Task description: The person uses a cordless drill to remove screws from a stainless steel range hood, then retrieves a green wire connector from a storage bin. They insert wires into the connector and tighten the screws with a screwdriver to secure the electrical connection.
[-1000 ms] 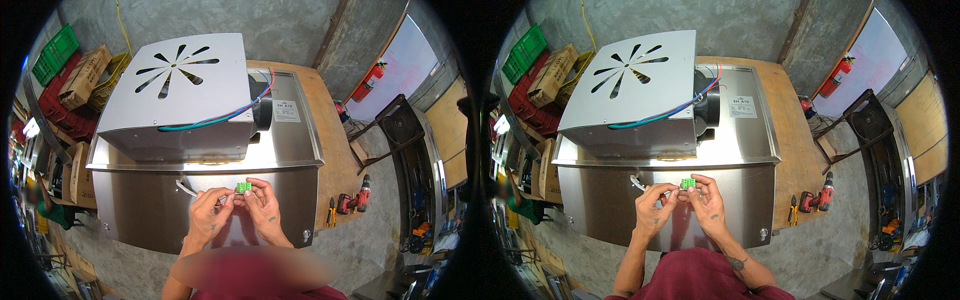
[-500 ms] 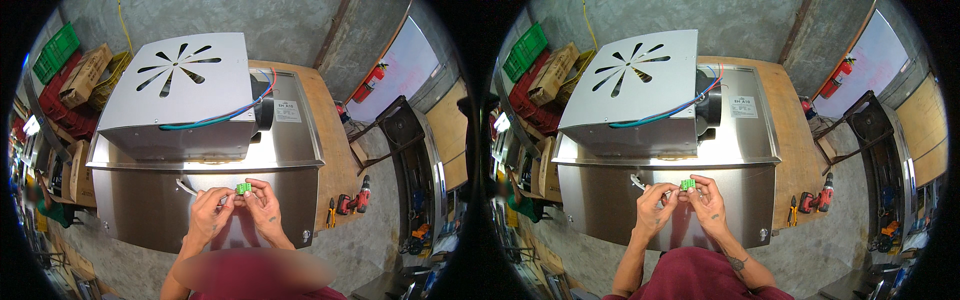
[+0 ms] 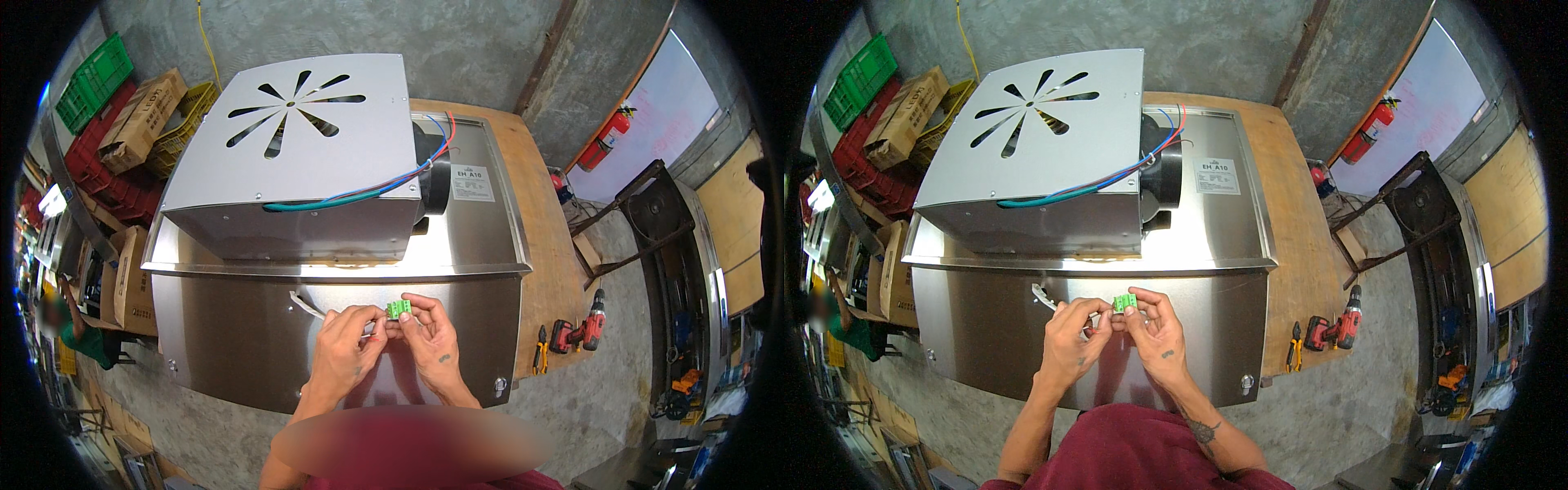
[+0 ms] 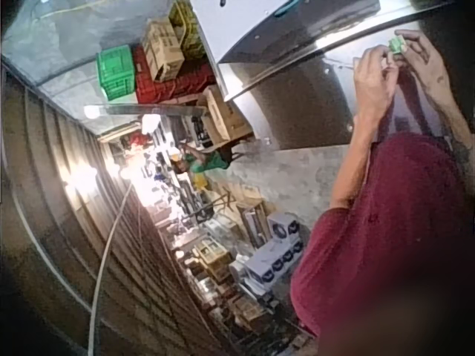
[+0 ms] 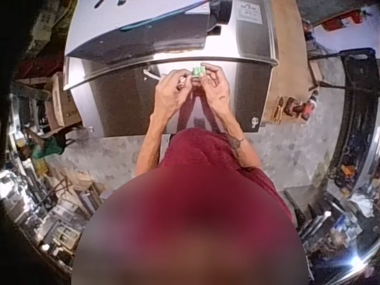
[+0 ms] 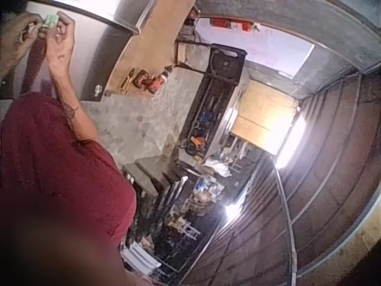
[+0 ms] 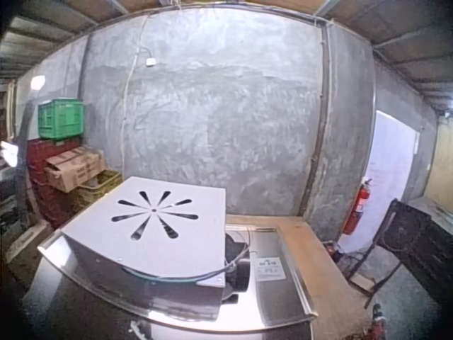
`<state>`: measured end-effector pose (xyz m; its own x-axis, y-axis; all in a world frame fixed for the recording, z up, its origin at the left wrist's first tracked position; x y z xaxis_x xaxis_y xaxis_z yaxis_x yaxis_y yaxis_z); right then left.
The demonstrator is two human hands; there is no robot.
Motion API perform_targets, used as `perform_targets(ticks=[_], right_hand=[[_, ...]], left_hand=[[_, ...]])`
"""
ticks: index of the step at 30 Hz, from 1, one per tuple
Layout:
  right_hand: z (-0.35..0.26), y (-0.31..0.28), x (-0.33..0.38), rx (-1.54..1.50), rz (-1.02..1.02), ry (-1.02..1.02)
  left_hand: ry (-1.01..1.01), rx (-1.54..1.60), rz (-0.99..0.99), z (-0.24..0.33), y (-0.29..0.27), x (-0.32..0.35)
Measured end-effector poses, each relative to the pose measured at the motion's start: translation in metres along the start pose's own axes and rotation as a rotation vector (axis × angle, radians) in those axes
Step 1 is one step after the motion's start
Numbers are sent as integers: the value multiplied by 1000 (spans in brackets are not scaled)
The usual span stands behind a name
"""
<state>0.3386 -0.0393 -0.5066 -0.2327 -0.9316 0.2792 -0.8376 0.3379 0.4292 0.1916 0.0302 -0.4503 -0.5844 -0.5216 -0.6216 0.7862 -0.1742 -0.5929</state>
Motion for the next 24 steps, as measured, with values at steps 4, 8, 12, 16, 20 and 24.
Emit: perform_targets(ticks=[4, 8, 12, 16, 20, 24], right_hand=[[-1, 2, 1, -8, 1, 16], [0, 2, 0, -30, 0, 10], [0, 0, -1, -43, -16, 21], [1, -5, -2, -96, -8, 70], [6, -16, -9, -387, -110, 200], [11, -20, -14, -489, -195, 282]], left_hand=[[-23, 11, -1, -1, 0, 1], [-27, 22, 21, -1, 2, 0], [-32, 32, 16, -3, 3, 1], [-26, 56, 21, -1, 5, 0], [-164, 104, 107, 0, 7, 2], [-277, 159, 132, -6, 12, 11]])
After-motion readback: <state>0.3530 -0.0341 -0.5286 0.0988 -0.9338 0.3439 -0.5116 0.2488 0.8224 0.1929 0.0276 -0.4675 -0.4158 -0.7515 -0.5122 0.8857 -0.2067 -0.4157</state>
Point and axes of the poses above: each hand's wrist, its own x-axis away from the middle knuckle, its own y-axis out of the palm, z = x × y, the point moved 4 cm from there along -x, towards the middle knuckle, and after that the axes turned 14 degrees about y, right-handed, at the moved point
